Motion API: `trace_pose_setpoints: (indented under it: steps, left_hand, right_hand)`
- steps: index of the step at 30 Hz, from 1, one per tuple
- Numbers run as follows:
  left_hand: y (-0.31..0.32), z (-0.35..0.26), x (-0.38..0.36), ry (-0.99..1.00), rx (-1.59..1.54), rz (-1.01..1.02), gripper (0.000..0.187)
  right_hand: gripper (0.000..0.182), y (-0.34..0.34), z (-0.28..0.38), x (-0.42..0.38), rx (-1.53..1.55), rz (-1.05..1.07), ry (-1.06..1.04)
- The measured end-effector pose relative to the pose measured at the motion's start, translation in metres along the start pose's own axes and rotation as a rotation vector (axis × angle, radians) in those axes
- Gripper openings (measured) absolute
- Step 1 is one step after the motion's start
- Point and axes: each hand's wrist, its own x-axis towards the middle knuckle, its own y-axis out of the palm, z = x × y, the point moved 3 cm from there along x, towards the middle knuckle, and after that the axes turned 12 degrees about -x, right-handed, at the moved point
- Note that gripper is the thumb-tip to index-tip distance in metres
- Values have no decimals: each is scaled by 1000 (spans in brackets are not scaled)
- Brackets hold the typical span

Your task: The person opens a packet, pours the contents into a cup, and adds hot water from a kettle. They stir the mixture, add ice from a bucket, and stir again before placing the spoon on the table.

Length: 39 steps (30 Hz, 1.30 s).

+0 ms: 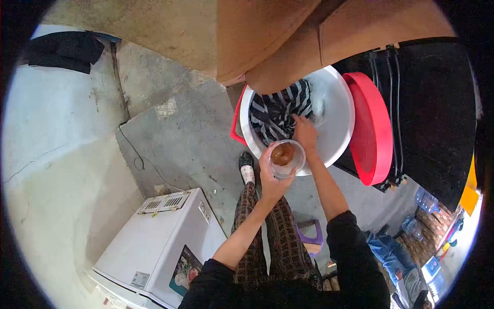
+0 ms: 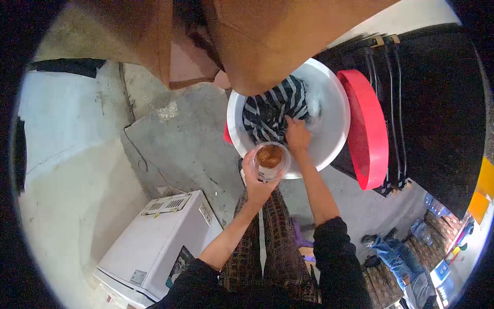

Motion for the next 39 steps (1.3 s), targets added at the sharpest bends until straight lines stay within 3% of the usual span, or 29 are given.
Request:
trace_pose_setpoints:
  steps: [4, 6, 7, 9, 14, 26, 28, 30, 39]
  left_hand:
    - [0, -1, 7, 70, -102, -71, 80]
    - [-2, -3, 11, 94, 81, 20, 84]
    - [-2, -4, 12, 91, 83, 19, 84]
    - [-3, -3, 17, 92, -7, -29, 83]
    - [-3, 3, 24, 54, 79, -67, 82]
    - [7, 30, 33, 95, -45, -179, 81]
    - [8, 29, 36, 66, -43, -194, 81]
    - [9, 25, 40, 67, 72, -194, 89]
    - [15, 36, 47, 57, 83, -321, 84]
  right_hand:
    - [38, 29, -1, 17, -58, -2, -104]
    - [36, 52, 3, 18, 18, 92, -46]
    - [36, 60, 3, 18, 19, 96, -47]
    - [32, 69, -4, 20, 304, 171, 84]
    - [28, 74, -29, 19, 460, 172, 147]
    - [25, 17, -45, 13, 528, 60, 124]
    - [25, -3, -47, 9, 536, 96, 151]
    - [24, -28, -50, 5, 580, -24, 68]
    - [25, -142, -39, -47, 550, 56, 0]
